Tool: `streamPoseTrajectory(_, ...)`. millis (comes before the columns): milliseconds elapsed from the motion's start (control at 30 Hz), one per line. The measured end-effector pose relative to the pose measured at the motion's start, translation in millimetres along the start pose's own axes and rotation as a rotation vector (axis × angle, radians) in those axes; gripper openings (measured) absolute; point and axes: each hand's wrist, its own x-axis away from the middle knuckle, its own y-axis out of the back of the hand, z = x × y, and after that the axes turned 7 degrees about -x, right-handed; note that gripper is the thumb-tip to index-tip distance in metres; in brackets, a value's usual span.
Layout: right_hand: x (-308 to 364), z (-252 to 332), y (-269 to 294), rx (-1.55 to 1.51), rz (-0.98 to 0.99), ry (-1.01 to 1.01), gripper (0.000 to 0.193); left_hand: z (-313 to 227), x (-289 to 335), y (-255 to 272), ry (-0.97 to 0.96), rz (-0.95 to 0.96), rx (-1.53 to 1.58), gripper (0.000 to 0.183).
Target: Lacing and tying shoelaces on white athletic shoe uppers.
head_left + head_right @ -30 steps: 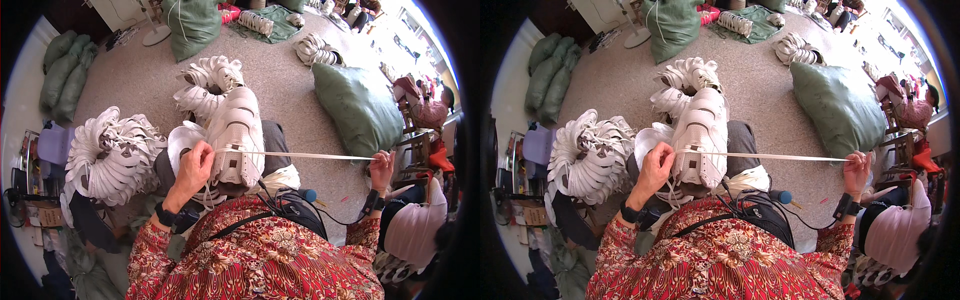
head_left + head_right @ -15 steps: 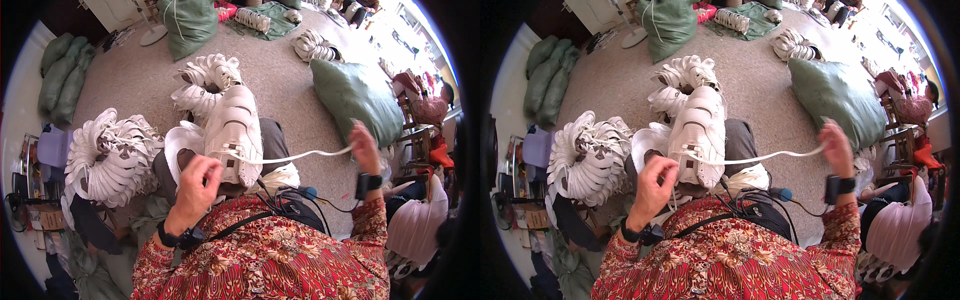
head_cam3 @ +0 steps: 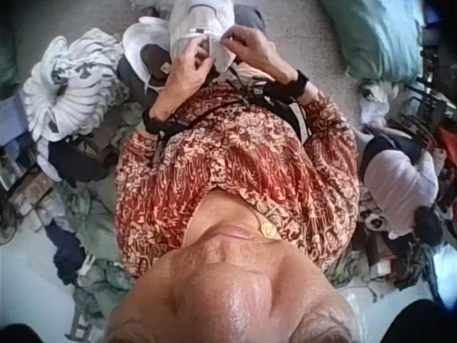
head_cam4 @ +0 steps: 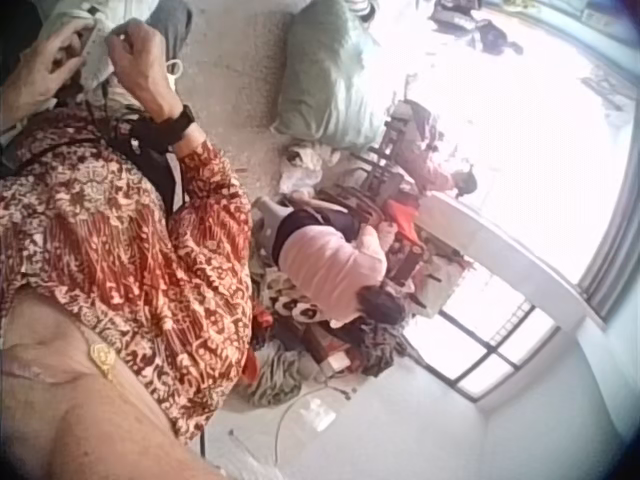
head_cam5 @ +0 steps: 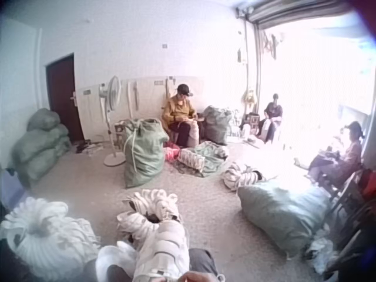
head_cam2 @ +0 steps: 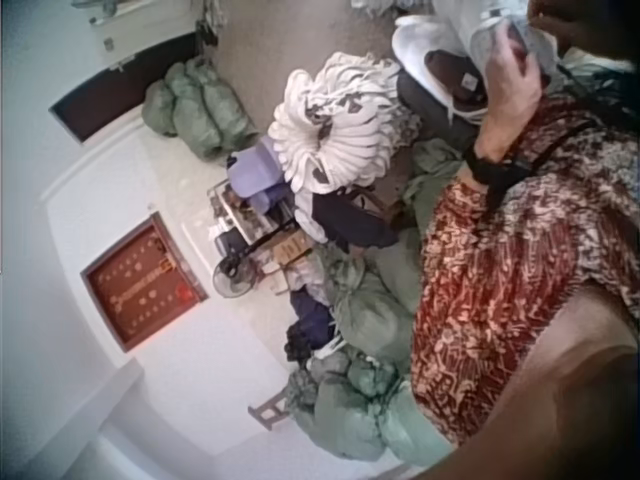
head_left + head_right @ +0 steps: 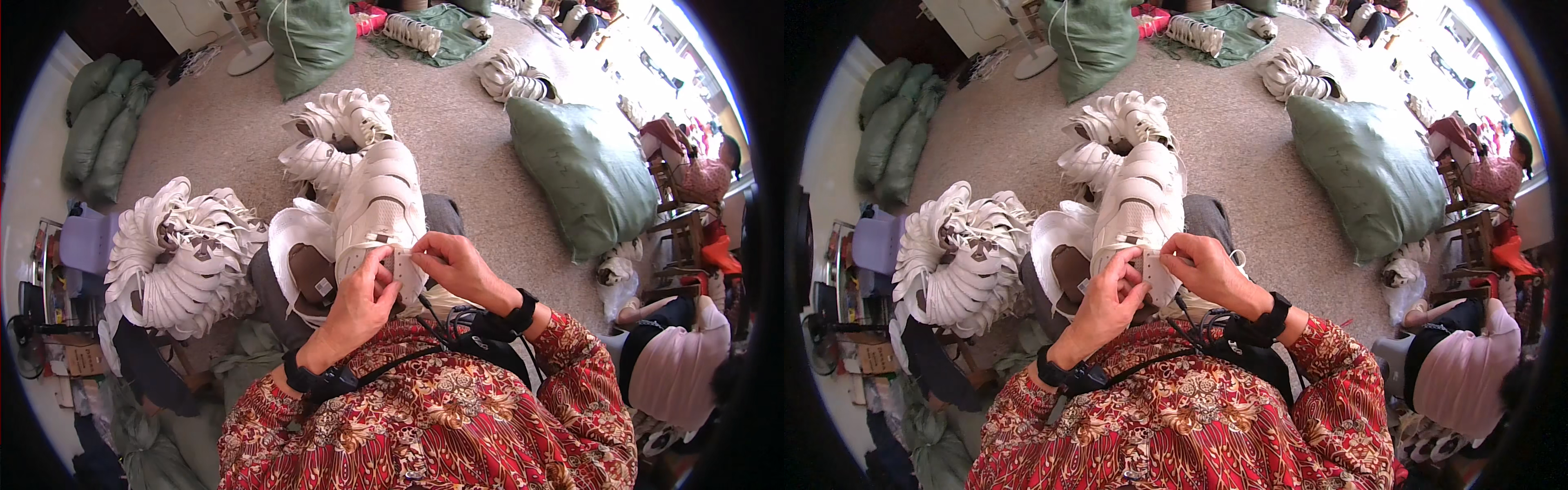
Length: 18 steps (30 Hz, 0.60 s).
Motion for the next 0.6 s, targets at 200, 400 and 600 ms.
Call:
streamPoseTrajectory(200,-14,7,10,0.181,0.06,0.153,0.013,4,0,-3,0.022,-0.001,0.076,0.043)
streamPoseTrajectory(400,-23,29,3,0.753,0.206,0.367,0.012,5,-9,-10,-0.009,-0.017,0.168,0.036)
streamPoseTrajectory(600,-19,10,6,0.465,0.057,0.471,0.013,5,-11,5,0.064,0.024,0.172,0.029)
